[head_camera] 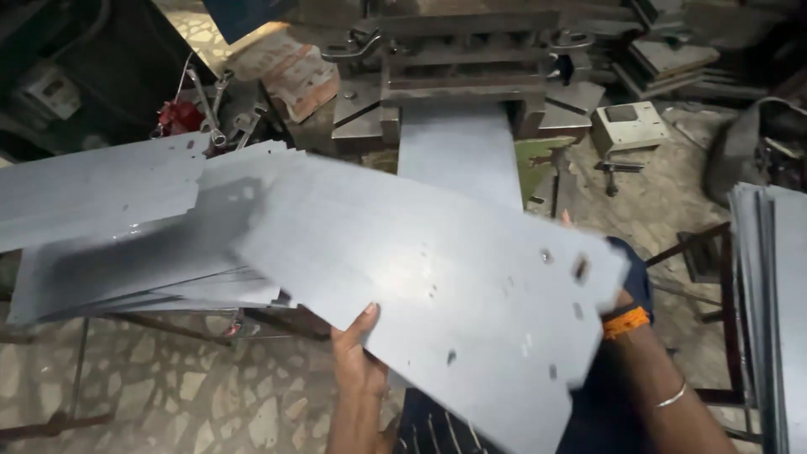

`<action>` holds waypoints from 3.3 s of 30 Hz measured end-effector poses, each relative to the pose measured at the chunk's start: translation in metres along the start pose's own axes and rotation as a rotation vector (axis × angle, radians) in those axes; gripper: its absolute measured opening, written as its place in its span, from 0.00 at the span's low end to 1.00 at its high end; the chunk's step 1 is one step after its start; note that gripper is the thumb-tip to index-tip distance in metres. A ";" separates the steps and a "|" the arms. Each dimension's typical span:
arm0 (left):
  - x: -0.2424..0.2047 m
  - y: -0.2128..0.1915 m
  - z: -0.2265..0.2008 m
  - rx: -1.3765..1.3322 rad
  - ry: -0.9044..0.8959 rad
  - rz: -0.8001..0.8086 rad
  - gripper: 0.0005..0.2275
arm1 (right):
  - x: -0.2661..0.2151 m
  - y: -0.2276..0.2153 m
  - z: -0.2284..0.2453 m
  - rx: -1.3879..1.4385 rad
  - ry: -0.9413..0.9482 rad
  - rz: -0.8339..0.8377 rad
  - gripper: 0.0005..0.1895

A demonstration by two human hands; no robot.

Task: A factory worker is feeding metal sheets into a stamping machine to punch patterns into them.

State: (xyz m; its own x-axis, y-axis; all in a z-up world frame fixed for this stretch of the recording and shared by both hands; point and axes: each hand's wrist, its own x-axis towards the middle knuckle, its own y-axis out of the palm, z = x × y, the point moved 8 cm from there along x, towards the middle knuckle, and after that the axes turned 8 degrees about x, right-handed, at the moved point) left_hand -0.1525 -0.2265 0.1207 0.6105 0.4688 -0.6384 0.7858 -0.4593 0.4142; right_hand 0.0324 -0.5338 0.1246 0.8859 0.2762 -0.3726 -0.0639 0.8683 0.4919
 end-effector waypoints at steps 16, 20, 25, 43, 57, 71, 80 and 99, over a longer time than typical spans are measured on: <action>0.046 0.089 0.073 0.282 0.087 0.589 0.23 | 0.003 -0.061 0.017 -0.506 -0.269 0.256 0.27; 0.050 0.088 0.073 0.315 0.051 0.568 0.22 | -0.012 -0.058 0.009 -0.271 -0.247 0.171 0.29; 0.058 0.106 0.075 0.353 0.052 0.586 0.26 | -0.010 -0.087 0.003 -0.224 -0.309 0.078 0.29; 0.340 0.229 0.022 0.396 -0.003 0.615 0.24 | 0.227 -0.074 0.008 0.250 -0.128 -0.186 0.28; 0.382 0.306 -0.004 0.721 0.319 0.592 0.19 | 0.356 -0.126 0.048 -0.066 -0.395 -0.176 0.21; 0.395 0.305 0.006 0.614 0.234 0.610 0.20 | 0.343 -0.115 0.057 -0.115 -0.423 -0.137 0.15; 0.398 0.303 0.008 0.579 0.228 0.593 0.20 | 0.291 -0.060 0.074 -0.136 -0.366 -0.171 0.18; 0.407 0.305 0.003 0.843 0.292 0.419 0.20 | 0.307 -0.082 0.072 -0.284 -0.319 -0.289 0.32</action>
State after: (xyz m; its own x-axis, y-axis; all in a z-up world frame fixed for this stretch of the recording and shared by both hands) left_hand 0.3349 -0.1785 -0.0148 0.9133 0.2608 -0.3129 0.2413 -0.9653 -0.1002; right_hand 0.3424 -0.5495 0.0268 0.9790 -0.0923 -0.1818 0.1212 0.9804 0.1551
